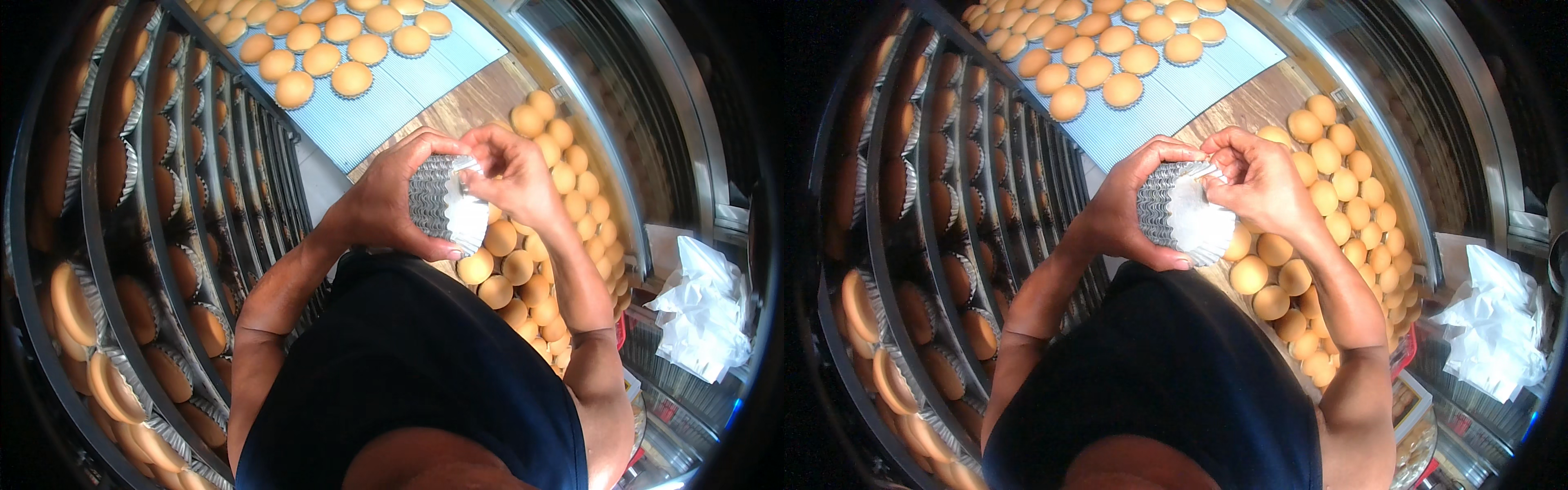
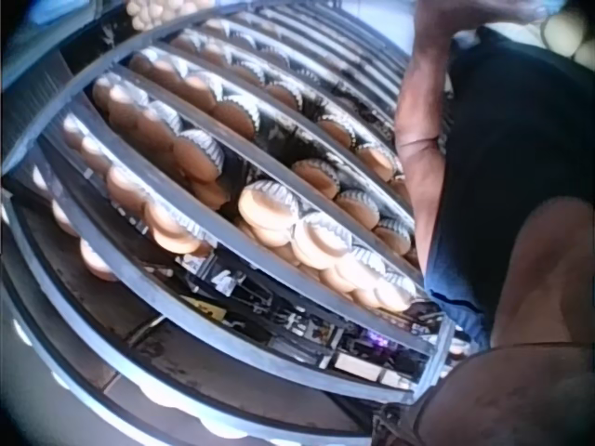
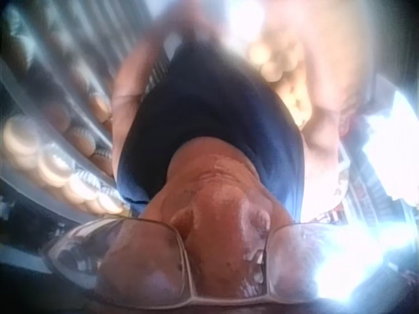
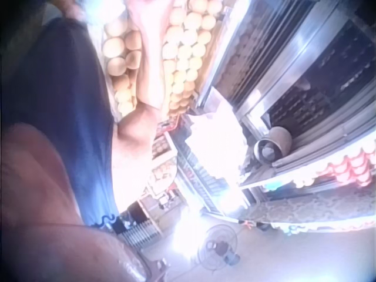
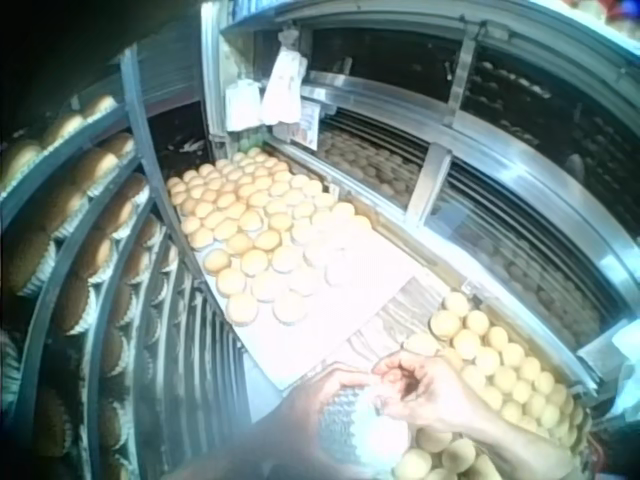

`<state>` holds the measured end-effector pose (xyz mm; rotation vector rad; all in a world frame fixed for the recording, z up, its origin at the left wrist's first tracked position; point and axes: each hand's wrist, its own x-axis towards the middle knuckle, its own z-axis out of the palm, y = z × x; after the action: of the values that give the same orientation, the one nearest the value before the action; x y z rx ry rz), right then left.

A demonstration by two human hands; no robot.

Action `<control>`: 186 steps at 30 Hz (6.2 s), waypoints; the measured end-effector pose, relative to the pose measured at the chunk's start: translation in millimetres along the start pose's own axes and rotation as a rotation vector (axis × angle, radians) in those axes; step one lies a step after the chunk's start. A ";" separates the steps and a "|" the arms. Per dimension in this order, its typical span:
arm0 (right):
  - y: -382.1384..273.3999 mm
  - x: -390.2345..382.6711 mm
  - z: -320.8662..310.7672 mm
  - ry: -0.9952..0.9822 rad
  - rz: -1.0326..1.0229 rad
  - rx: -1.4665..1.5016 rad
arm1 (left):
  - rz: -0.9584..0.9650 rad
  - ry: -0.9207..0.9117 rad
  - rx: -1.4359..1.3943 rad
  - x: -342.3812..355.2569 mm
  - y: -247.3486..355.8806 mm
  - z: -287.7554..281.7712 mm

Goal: The person places baked buns into fluted paper liners one at a time by hand on a wooden table, then arranges the lined buns onto a blue sheet on a cooling rack.

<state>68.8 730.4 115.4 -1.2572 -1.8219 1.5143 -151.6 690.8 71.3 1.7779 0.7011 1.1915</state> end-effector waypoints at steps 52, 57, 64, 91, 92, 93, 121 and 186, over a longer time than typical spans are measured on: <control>-12.1 54.7 58.2 -0.143 -0.083 0.338 | 0.002 0.421 0.007 -58.2 -5.3 -22.4; -15.8 71.5 76.0 -0.219 -0.307 -0.017 | -0.163 0.432 -0.146 -76.0 8.6 -27.3; -23.4 72.6 76.6 -0.247 -0.282 -0.005 | -0.179 0.456 -0.310 -81.1 2.2 -28.8; 27.3 75.3 87.9 -0.225 -0.486 0.049 | -0.450 0.447 -0.363 -130.6 -12.6 -49.7; 39.5 71.7 101.4 -0.219 -0.445 -0.006 | -0.488 0.511 -0.190 -145.2 -11.2 -52.8; 55.1 69.0 115.9 -0.214 -0.401 -0.062 | -0.523 0.565 -0.017 -157.5 -8.9 -53.9; 142.4 260.5 131.1 -0.222 -0.193 -1.129 | -0.750 0.448 -0.948 -206.5 -125.5 -0.6; 173.2 350.9 43.5 0.258 -0.600 -0.890 | -0.823 0.368 -1.018 -164.4 -157.9 -2.4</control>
<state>-73.2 1003.9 -129.6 -0.9961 -2.4585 0.1856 -215.6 632.8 -139.7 0.3500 0.7242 0.9883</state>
